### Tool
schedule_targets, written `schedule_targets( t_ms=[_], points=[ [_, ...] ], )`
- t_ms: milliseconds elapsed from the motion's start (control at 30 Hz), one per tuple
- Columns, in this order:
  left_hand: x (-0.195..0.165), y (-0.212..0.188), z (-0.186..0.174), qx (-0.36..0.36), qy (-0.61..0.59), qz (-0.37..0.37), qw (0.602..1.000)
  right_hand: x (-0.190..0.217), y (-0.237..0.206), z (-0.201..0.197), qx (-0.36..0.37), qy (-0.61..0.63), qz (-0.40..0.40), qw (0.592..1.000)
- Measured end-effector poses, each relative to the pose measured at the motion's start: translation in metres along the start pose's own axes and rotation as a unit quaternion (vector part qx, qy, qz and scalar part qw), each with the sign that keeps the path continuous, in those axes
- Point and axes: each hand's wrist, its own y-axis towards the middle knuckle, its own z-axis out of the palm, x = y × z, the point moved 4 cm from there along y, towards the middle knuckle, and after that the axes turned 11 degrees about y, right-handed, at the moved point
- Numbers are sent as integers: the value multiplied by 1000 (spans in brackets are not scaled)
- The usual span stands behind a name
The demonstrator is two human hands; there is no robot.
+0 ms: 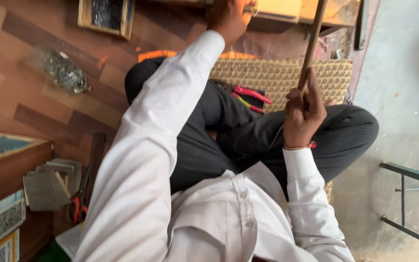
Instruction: The person sits on the floor and assembles small wooden boxes by hammering metal staples into the corners. They use large shears to trim the edges of the wooden boards before fastening them together.
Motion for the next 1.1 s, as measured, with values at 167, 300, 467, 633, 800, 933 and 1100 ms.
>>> schedule_targets(
  t_ms=[167,300,467,633,800,933,1100],
  points=[
    [-17,-14,-18,-10,66,53,996,-29,-2,-4,-30,85,121,989],
    [-36,-21,-41,-65,74,43,994,-37,-4,-3,-36,77,151,985],
    [-46,-41,-57,-206,38,-166,964,-21,-19,5,17,-38,62,997],
    [-16,-55,-20,-92,-404,-521,746,-9,-31,14,19,-114,76,990],
    [-3,-39,0,-102,-460,-487,735,13,-28,25,26,-204,-57,977],
    [-1,-43,9,-133,-517,-458,711,17,-28,32,35,-225,-116,967],
    [-6,-48,9,-142,-515,-441,721,6,-28,34,41,-259,-54,964]
  ],
)
